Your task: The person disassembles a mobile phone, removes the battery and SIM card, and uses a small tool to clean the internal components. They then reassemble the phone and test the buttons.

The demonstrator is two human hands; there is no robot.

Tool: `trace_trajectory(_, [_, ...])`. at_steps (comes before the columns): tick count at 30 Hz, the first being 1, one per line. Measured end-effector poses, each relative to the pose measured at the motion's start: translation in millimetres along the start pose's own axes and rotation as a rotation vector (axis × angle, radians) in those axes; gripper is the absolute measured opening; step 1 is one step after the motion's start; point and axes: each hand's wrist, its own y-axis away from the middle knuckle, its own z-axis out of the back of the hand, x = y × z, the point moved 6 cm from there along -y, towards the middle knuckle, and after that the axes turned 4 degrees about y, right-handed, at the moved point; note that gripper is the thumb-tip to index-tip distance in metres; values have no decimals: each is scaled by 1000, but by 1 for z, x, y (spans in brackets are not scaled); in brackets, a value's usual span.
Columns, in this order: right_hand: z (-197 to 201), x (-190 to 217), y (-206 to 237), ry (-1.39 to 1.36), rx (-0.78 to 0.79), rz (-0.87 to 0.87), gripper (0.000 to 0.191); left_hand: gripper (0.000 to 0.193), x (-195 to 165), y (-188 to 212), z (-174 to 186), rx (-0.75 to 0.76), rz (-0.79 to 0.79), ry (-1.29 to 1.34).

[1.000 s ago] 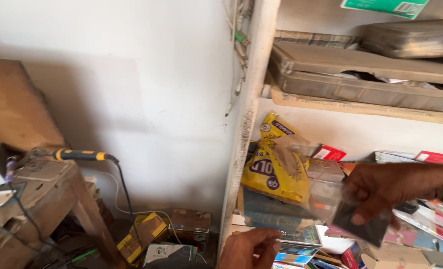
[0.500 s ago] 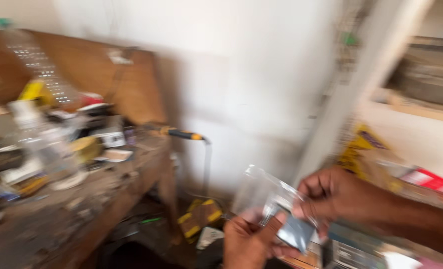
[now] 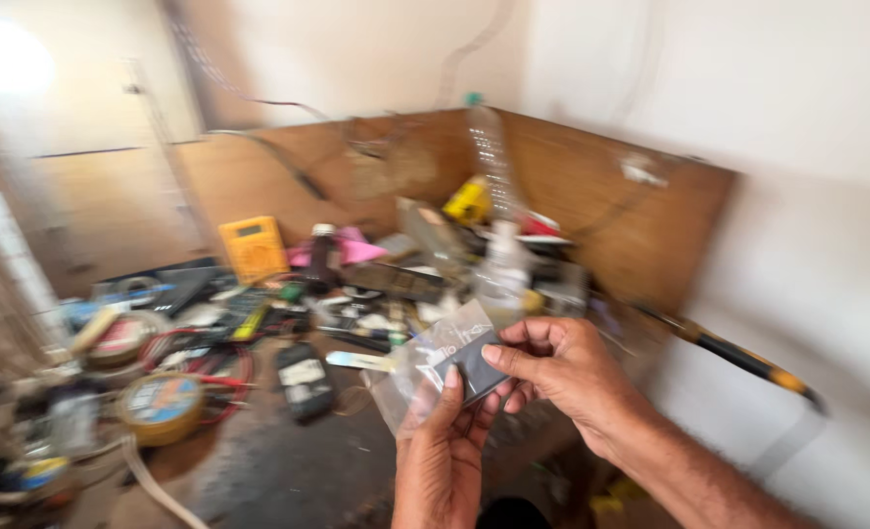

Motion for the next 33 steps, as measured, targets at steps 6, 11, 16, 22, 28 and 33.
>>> trace_trajectory(6, [-55, 17, -65, 133, -3, 116, 18, 45, -64, -40, 35, 38, -87, 141])
trace_trajectory(11, [-98, 40, -89, 407, -52, 200, 19, 51, -88, -53, 53, -6, -83, 252])
trace_trajectory(16, [-135, 65, -84, 660, -25, 582, 13, 52, -105, -54, 61, 40, -83, 346])
trace_trajectory(22, [-162, 83, -70, 757, -33, 960, 12, 49, -118, -50, 64, 126, -112, 398])
trace_trajectory(28, [-140, 93, -85, 718, -169, 920, 10, 52, -124, -48, 83, 22, -157, 364])
trace_trajectory(33, [-99, 52, -153, 622, -266, 436, 21, 68, -119, -51, 105, 52, -117, 411])
